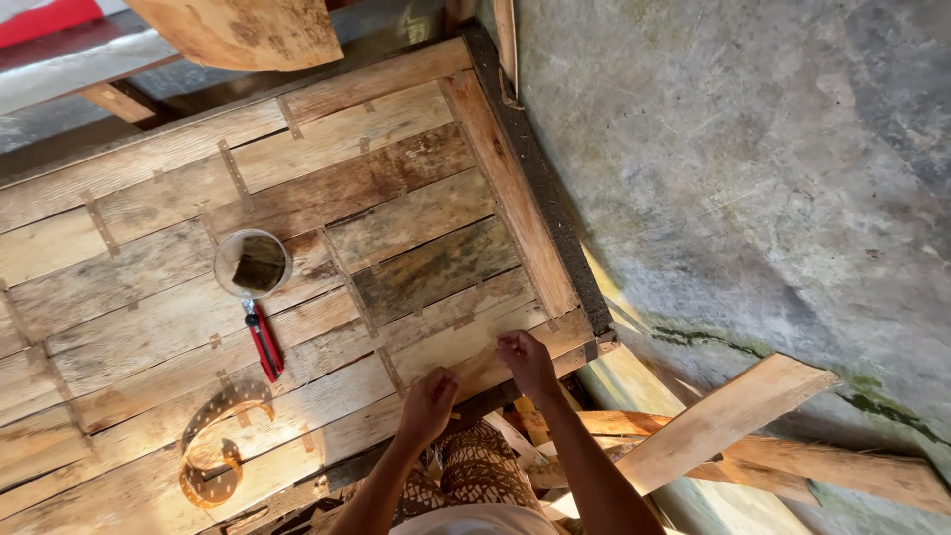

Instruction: Repairing or installing sections of a wooden or bamboo floor surface by fitting small pieces into gaps.

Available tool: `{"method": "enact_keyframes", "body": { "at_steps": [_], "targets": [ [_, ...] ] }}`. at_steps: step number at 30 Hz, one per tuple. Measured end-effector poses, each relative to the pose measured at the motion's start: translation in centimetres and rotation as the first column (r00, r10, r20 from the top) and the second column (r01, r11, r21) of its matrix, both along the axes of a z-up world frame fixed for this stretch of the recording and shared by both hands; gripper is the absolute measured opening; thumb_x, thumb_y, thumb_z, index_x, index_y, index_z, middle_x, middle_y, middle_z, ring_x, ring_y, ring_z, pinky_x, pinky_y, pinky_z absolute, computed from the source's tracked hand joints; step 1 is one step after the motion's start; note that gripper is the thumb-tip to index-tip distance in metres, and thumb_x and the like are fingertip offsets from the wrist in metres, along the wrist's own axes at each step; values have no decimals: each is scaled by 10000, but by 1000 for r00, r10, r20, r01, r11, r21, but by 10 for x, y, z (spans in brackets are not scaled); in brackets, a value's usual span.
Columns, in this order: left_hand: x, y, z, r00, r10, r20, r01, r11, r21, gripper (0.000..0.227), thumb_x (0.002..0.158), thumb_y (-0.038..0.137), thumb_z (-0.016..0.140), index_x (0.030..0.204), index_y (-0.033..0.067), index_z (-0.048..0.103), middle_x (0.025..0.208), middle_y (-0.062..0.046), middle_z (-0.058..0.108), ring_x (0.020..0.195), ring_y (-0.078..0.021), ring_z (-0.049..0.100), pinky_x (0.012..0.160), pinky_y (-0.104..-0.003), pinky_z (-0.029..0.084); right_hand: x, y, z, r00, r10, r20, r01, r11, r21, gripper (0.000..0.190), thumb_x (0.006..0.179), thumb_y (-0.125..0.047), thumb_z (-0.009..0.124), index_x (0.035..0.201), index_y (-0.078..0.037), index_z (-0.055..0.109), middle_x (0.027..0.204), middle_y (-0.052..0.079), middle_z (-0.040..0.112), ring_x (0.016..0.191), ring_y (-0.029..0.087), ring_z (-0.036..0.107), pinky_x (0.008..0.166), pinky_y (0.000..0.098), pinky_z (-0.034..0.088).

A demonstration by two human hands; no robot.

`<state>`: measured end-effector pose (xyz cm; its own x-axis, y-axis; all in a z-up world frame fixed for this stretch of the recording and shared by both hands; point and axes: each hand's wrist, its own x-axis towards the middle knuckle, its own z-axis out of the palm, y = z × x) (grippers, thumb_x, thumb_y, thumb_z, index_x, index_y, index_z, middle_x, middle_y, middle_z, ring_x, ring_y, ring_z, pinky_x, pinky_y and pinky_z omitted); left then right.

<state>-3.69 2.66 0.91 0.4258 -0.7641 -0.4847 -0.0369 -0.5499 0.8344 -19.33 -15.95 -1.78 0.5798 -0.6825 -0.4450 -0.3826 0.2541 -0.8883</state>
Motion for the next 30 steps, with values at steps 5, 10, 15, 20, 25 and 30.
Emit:
{"method": "enact_keyframes", "body": {
  "at_steps": [5, 10, 15, 20, 25, 30],
  "targets": [
    [-4, 12, -3, 1000, -9, 16, 8, 998, 68, 305, 1006, 354, 581, 953, 66, 664, 664, -68, 646, 541, -199, 614, 557, -392, 496, 0, 5, 5, 994, 23, -107, -22, 1000, 6, 214, 1019, -202, 640, 1132, -34, 709, 945, 62, 749, 828, 125, 702, 726, 285, 570],
    [-7, 30, -11, 997, 54, -61, -48, 994, 95, 323, 999, 358, 600, 904, 57, 663, 659, -76, 641, 555, -199, 616, 568, -395, 518, 8, 19, 15, 995, 42, -96, -36, 997, 62, 257, 1037, -232, 577, 1145, -44, 714, 978, 48, 766, 848, 121, 710, 750, 279, 584],
    [-7, 47, -11, 999, 53, -11, -51, 990, 134, 343, 1013, 368, 613, 878, 57, 665, 648, -78, 602, 557, -213, 570, 573, -408, 470, 19, 31, 2, 989, 146, -32, -147, 989, -16, 231, 968, -176, 733, 1124, -7, 712, 974, 72, 732, 850, 125, 657, 765, 287, 543],
    [-6, 62, -21, 995, 94, -42, -87, 987, 133, 369, 1010, 371, 635, 851, 39, 663, 646, -85, 612, 559, -201, 576, 582, -395, 478, 37, 37, 5, 963, 236, -133, -243, 969, -45, 238, 934, -185, 774, 1065, 0, 702, 960, 61, 738, 857, 128, 665, 790, 296, 559],
    [-4, 69, -16, 985, 136, -107, -115, 977, 179, 353, 999, 373, 659, 868, 46, 676, 667, -81, 614, 572, -195, 573, 589, -403, 496, 44, 41, -4, 954, 274, -123, -281, 959, -46, 239, 932, -176, 756, 1063, 11, 684, 973, 73, 733, 882, 138, 683, 815, 306, 573],
    [0, 64, -7, 968, 140, -207, -106, 980, 168, 323, 997, 365, 619, 949, 50, 671, 696, -92, 630, 622, -211, 720, 616, -415, 607, 38, 37, -18, 940, 261, -217, -292, 949, -122, 243, 912, -164, 738, 1105, -18, 719, 1004, 58, 743, 905, 131, 682, 816, 290, 564]
  ]
}}
